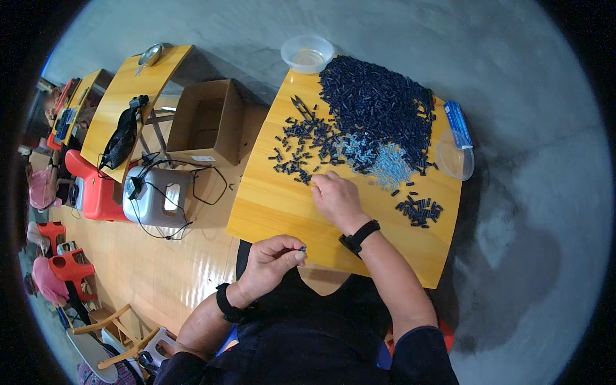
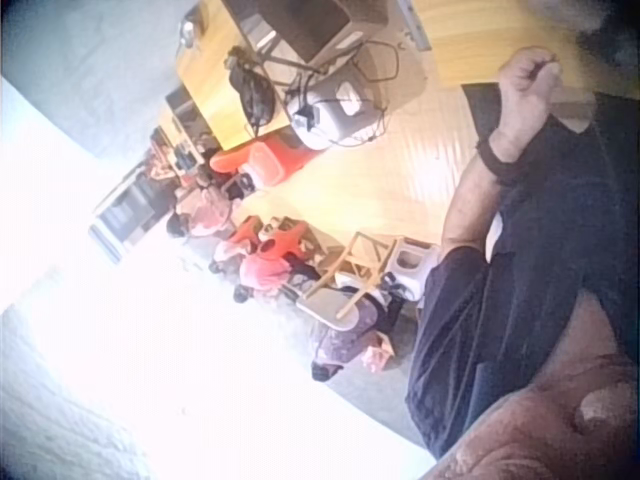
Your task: Manually assembling small blue plastic inserts into black plastic housings at a workstation.
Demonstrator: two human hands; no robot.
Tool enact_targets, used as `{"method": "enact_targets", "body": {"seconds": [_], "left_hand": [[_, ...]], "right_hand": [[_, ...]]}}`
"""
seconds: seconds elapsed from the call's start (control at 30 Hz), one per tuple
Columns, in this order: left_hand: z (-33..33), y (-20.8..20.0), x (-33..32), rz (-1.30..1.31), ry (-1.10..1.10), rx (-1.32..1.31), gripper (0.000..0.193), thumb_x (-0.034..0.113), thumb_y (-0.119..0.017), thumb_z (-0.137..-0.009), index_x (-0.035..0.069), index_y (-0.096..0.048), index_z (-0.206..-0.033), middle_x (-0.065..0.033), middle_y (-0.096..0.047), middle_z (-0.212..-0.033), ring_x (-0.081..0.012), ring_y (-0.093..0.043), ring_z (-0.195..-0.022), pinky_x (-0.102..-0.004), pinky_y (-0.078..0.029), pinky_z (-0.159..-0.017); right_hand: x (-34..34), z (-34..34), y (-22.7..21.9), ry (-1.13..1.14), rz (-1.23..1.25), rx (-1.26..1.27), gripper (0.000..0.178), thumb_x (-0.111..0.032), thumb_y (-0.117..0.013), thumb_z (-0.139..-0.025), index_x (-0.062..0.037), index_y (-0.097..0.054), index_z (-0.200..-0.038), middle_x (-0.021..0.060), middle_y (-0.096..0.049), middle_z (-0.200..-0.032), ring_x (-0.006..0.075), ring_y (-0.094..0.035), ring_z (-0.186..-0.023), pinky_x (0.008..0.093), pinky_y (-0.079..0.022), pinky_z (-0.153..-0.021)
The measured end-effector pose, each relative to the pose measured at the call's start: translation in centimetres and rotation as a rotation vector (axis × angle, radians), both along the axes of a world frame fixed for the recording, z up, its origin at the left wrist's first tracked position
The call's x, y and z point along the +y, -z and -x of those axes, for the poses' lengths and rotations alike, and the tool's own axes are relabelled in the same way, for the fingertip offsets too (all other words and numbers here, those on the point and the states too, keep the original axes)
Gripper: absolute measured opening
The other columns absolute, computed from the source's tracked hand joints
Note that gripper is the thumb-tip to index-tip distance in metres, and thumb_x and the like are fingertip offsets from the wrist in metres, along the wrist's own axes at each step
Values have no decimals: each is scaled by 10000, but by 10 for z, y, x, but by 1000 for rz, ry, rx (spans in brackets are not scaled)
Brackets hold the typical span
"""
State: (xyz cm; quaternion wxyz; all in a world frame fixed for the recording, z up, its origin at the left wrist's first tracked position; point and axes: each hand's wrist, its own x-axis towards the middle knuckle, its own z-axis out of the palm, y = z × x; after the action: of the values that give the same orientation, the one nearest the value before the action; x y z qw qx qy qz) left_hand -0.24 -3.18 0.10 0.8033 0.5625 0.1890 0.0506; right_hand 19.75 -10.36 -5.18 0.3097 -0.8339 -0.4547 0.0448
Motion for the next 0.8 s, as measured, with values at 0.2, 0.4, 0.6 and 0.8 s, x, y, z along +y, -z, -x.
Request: {"method": "enact_targets", "body": {"seconds": [0.2,0.4,0.6,0.8], "left_hand": [[1,4,-5,-33,-35,-2,107,26,-620,-897,-23,-620,-993,-15,-633,-877,-73,-583,-787,-219,-484,-717],[1,6,-4,-84,-38,4,100,24,-627,-892,-18,-627,-982,-10,-634,-871,-68,-580,-788,-218,-483,-713],[1,6,-4,-77,-37,23,100,29,-623,-896,-20,-627,-983,-11,-634,-869,-68,-578,-786,-215,-481,-714],[1,6,3,84,-126,-11,112,35,-611,-904,-3,-617,-1010,-28,-641,-885,-96,-604,-784,-227,-495,-724]], "right_hand": [[13,9,0,-27,150,-2,129,-171,-606,-818,-69,-647,-885,127,-614,-808,325,-616,-732,418,-493,-649],[23,11,6,10,187,-35,145,-189,-597,-836,-48,-632,-842,135,-611,-801,332,-618,-709,437,-493,-632],[27,10,14,7,272,-72,143,-177,-572,-852,-41,-608,-823,137,-615,-806,343,-618,-700,452,-494,-633],[20,13,7,-27,194,-125,123,-118,-544,-814,-25,-590,-748,171,-634,-767,344,-636,-664,448,-510,-599]]}}
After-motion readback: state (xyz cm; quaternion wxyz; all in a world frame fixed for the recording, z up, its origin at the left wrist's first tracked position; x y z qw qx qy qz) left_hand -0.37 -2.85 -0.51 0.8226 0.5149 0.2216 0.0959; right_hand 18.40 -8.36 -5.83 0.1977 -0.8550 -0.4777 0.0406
